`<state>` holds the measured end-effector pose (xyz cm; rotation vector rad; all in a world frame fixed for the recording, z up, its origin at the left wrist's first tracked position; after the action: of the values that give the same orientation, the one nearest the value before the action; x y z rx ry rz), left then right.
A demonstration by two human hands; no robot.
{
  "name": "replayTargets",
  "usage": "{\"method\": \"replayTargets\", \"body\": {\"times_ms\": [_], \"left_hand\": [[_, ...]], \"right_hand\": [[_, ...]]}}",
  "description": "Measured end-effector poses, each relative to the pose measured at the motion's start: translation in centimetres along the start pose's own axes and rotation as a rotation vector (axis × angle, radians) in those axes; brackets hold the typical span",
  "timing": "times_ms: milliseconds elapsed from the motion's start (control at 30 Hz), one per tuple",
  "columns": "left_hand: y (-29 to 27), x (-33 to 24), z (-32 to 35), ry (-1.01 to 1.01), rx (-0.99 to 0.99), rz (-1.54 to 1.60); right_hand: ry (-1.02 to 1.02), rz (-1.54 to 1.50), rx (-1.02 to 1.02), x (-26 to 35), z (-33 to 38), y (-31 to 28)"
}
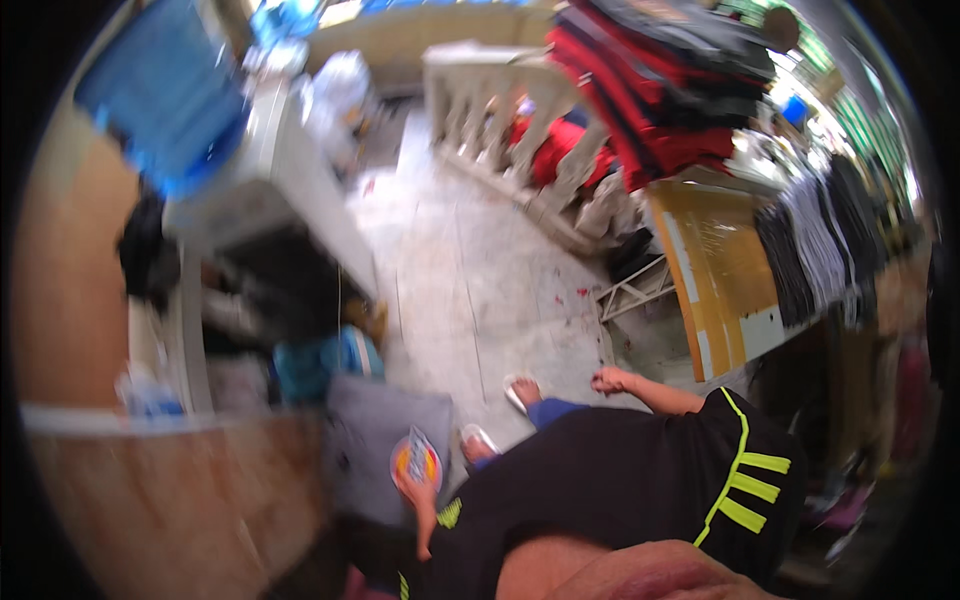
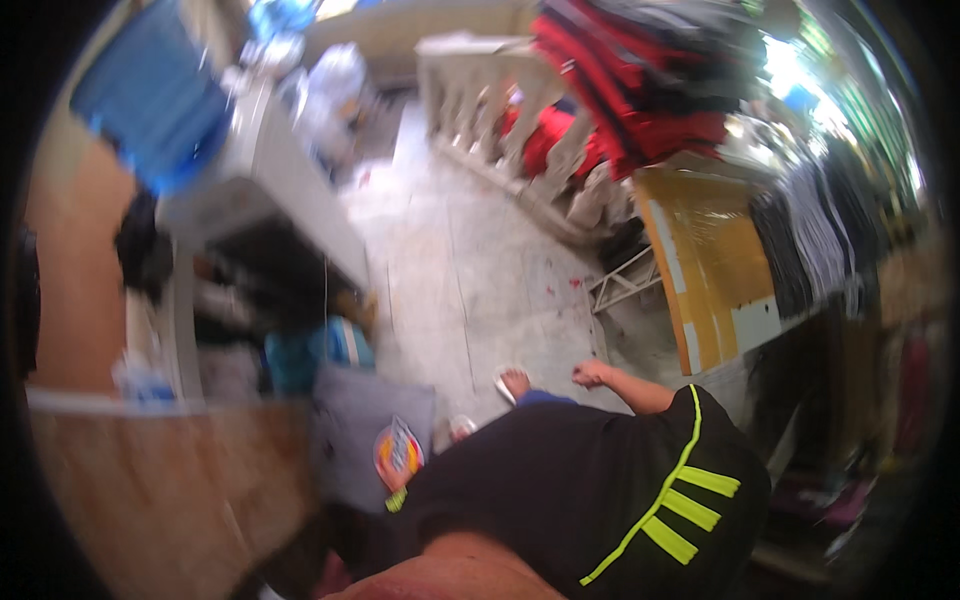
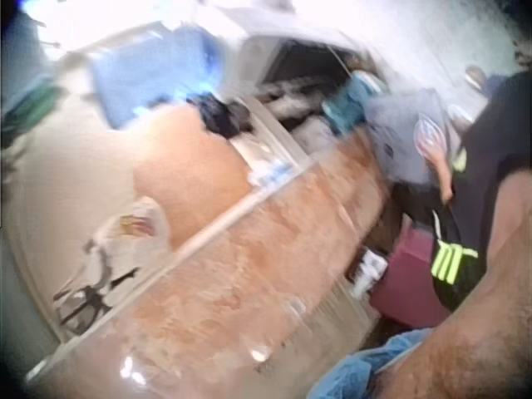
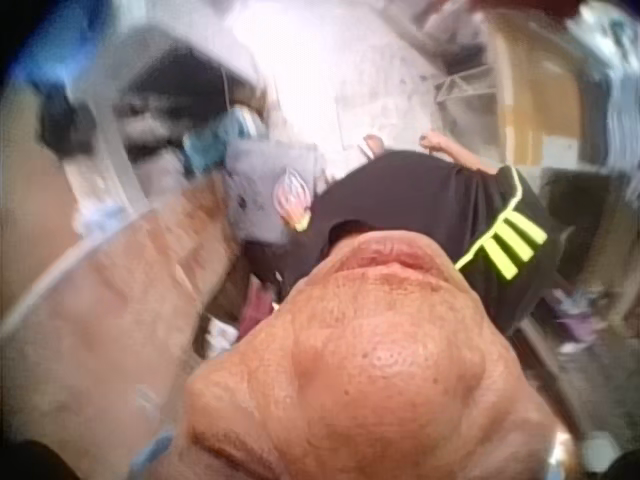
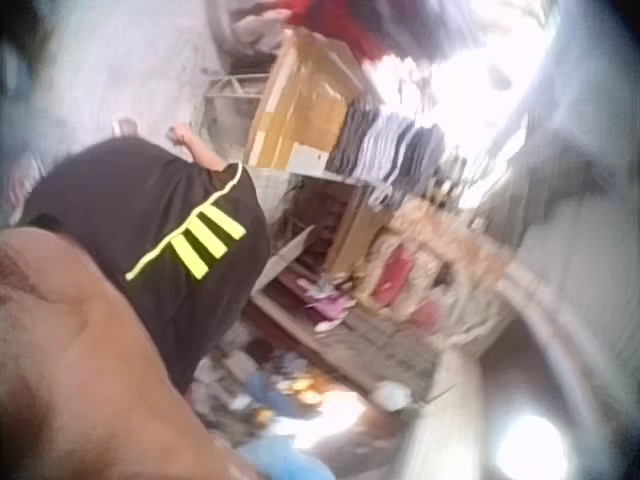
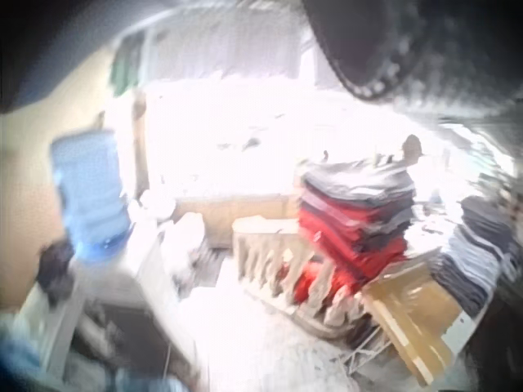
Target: The person irons a grey Dickies t-shirt on a pink ironing board using a white steam iron. They smooth the fabric with their hands, iron the front and back, and then fold the shirt before placing it on a stack of other clothes.
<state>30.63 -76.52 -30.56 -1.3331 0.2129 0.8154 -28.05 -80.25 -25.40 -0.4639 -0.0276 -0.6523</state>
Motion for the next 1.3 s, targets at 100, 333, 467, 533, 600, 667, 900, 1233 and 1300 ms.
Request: {"method": "replayTargets", "body": {"times_ms": [100, 333, 467, 533, 600, 667, 900, 1233, 1300], "left_hand": [[0.6, 3.2, 0.8, -0.238, -0.034, 0.082], [2.7, 8.5, 7.2, -0.727, -0.215, -0.025], [4.9, 10.6, 11.4, -1.023, -0.662, 0.18], [7.8, 11.6, 12.7, -1.194, -1.007, 0.758], [11.0, 11.9, 13.1, -1.426, -1.098, 1.227], [12.9, 12.7, 12.4, -1.425, -1.008, 1.613], [17.3, 17.9, 9.0, -0.522, -1.066, 1.711], [17.9, 23.3, 12.4, -0.681, -1.244, 1.855], [16.0, 24.4, 13.5, -0.668, -1.257, 1.854]], "right_hand": [[-0.141, 0.169, -0.097, 2.2, -3.1, -2.1], [-0.538, 0.103, 0.117, 23.2, -9.7, -0.2], [-0.705, 0.08, 0.191, 33.6, -11.7, 7.4], [-0.673, 0.008, 0.21, 37.0, -14.3, 11.1], [-0.493, -0.074, 0.334, 38.4, -18.1, 14.2], [-0.277, -0.251, 0.376, 38.5, -21.9, 17.8], [-0.16, -0.541, 0.631, 35.6, -32.0, 27.0], [-0.122, -0.62, 0.54, 32.7, -35.4, 28.3], [-0.129, -0.623, 0.527, 32.2, -34.8, 25.9]]}}
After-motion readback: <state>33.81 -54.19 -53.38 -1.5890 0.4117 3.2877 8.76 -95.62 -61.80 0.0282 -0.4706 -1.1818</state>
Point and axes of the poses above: each hand's wrist, its own z-axis away from the middle knuckle, its own y-axis out of the palm, x = y × z, the point moved 4 cm from there along -z, towards the middle knuckle, and after that the axes turned 10 degrees about y, right-handed, at the moved point
